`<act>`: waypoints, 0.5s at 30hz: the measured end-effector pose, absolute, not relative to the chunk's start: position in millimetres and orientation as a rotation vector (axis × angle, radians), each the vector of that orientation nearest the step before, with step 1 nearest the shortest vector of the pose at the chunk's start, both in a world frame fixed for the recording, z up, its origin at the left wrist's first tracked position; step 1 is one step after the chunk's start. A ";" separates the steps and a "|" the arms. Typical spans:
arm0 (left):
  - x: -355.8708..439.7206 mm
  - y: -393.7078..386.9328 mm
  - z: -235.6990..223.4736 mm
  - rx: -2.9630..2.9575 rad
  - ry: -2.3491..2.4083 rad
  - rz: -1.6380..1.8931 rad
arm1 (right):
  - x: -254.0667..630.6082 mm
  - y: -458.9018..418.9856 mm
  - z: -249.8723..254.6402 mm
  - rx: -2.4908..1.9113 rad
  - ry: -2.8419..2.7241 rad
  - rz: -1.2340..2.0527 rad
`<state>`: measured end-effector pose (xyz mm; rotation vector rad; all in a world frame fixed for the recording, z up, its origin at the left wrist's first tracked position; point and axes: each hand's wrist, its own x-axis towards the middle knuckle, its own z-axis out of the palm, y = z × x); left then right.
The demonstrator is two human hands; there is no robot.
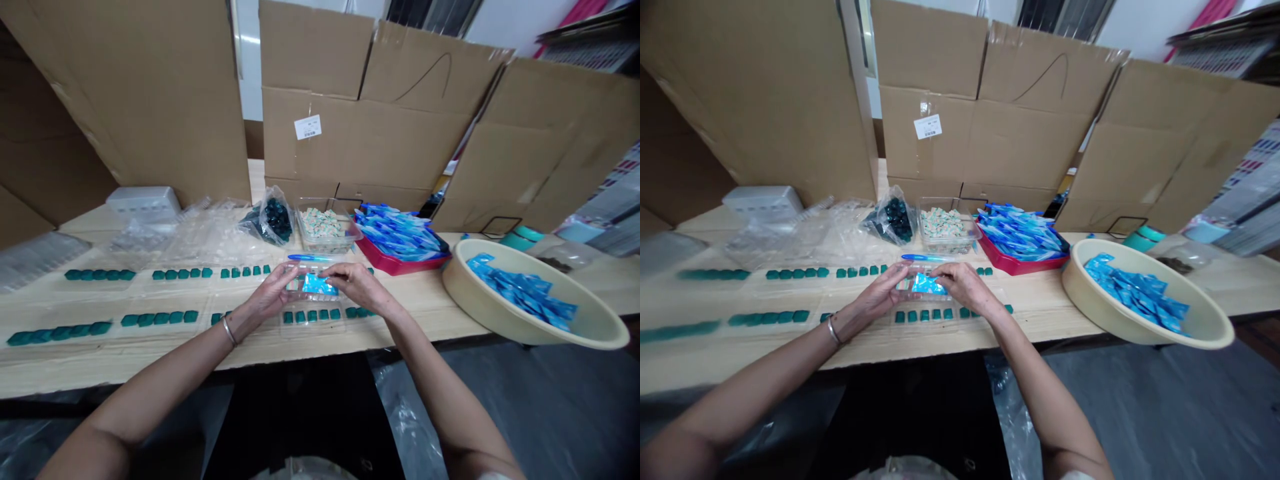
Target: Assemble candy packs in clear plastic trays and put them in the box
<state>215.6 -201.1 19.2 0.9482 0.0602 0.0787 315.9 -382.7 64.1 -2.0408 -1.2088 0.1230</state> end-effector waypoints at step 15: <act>217.2 -199.8 20.5 0.858 0.105 0.057 | 304.0 -391.7 81.1 -2.270 -1.582 -0.375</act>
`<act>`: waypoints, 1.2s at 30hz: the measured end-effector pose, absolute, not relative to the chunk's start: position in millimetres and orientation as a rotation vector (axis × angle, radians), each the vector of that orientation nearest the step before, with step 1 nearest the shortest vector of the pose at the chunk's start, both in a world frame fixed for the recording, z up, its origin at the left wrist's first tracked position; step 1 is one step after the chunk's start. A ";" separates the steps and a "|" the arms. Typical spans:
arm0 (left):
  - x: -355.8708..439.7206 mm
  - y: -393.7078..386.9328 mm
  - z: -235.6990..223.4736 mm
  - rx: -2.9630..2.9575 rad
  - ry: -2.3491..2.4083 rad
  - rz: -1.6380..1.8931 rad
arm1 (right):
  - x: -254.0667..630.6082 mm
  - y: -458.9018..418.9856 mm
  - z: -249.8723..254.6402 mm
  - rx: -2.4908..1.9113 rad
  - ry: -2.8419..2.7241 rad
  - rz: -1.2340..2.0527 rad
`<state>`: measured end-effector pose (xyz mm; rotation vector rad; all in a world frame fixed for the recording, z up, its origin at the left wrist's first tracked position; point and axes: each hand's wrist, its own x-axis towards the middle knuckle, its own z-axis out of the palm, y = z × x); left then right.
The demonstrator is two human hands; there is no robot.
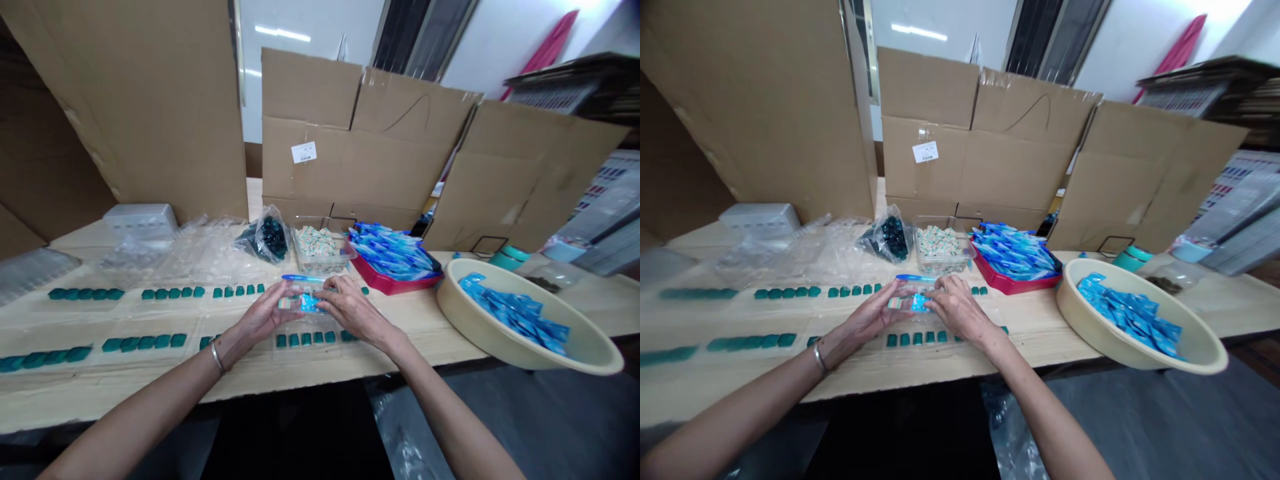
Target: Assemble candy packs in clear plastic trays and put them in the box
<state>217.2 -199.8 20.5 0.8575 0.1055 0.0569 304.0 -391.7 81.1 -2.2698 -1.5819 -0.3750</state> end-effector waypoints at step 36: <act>-55.2 -162.8 30.0 0.734 0.924 0.703 | 272.0 -261.4 63.8 -1.716 -1.970 0.025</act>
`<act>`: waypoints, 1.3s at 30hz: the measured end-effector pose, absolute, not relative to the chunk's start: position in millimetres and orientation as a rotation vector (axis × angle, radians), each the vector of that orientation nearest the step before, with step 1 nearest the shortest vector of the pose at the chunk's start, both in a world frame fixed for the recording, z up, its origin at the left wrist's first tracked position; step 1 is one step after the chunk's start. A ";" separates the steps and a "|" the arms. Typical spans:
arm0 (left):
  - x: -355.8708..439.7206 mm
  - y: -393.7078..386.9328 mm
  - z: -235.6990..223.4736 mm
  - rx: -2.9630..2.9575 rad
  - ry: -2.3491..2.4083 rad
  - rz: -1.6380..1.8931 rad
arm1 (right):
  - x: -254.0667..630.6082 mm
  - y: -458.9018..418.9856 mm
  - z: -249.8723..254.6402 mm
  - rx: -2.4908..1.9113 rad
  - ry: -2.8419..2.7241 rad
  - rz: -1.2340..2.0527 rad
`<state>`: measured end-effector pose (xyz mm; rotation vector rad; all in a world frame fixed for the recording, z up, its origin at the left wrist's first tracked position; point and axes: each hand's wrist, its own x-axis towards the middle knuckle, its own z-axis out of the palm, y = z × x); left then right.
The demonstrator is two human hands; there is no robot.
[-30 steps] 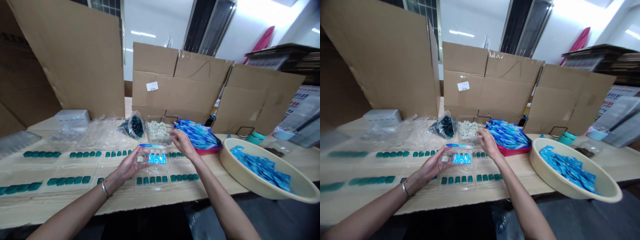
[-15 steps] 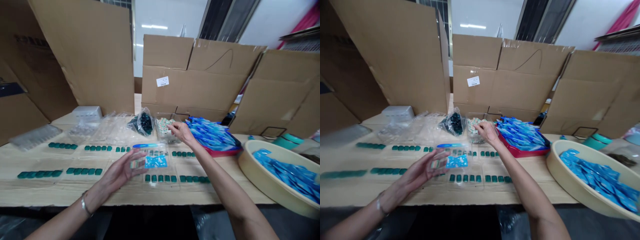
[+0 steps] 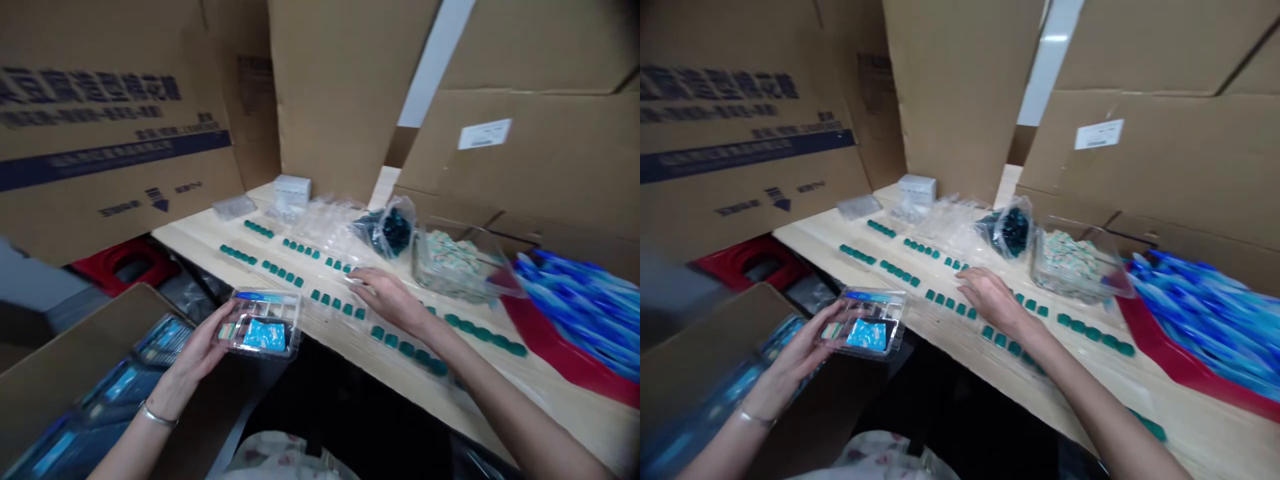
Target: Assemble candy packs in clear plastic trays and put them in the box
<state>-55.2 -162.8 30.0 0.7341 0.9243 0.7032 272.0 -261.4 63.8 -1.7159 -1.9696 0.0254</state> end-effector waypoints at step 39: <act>-142.0 -155.4 -61.9 0.561 0.879 1.011 | 31.2 10.0 48.5 -2.057 -2.477 0.253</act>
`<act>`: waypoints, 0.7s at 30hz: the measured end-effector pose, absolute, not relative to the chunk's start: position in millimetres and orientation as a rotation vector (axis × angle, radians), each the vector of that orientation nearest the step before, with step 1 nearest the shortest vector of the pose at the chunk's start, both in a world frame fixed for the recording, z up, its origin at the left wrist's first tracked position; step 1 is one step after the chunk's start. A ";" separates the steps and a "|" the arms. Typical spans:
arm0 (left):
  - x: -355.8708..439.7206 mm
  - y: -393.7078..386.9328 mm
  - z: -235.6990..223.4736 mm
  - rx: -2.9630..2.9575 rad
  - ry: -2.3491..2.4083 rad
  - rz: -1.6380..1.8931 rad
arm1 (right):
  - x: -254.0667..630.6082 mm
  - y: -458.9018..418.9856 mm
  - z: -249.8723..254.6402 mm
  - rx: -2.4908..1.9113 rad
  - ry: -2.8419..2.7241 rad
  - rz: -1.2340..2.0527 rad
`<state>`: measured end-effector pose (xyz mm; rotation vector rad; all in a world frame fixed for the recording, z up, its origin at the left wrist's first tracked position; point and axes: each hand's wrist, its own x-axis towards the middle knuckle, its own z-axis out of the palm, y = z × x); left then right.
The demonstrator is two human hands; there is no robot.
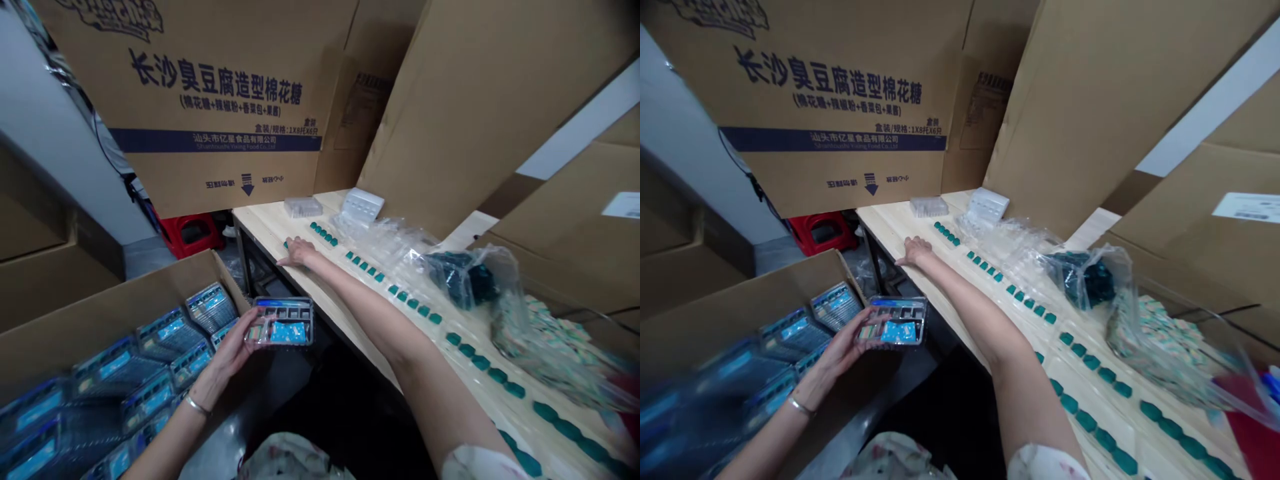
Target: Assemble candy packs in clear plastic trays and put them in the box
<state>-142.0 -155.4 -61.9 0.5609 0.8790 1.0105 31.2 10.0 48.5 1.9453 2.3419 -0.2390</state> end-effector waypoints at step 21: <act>-128.1 -171.5 -29.8 0.463 0.646 1.220 | 78.5 -103.0 95.3 1.913 2.515 -2.723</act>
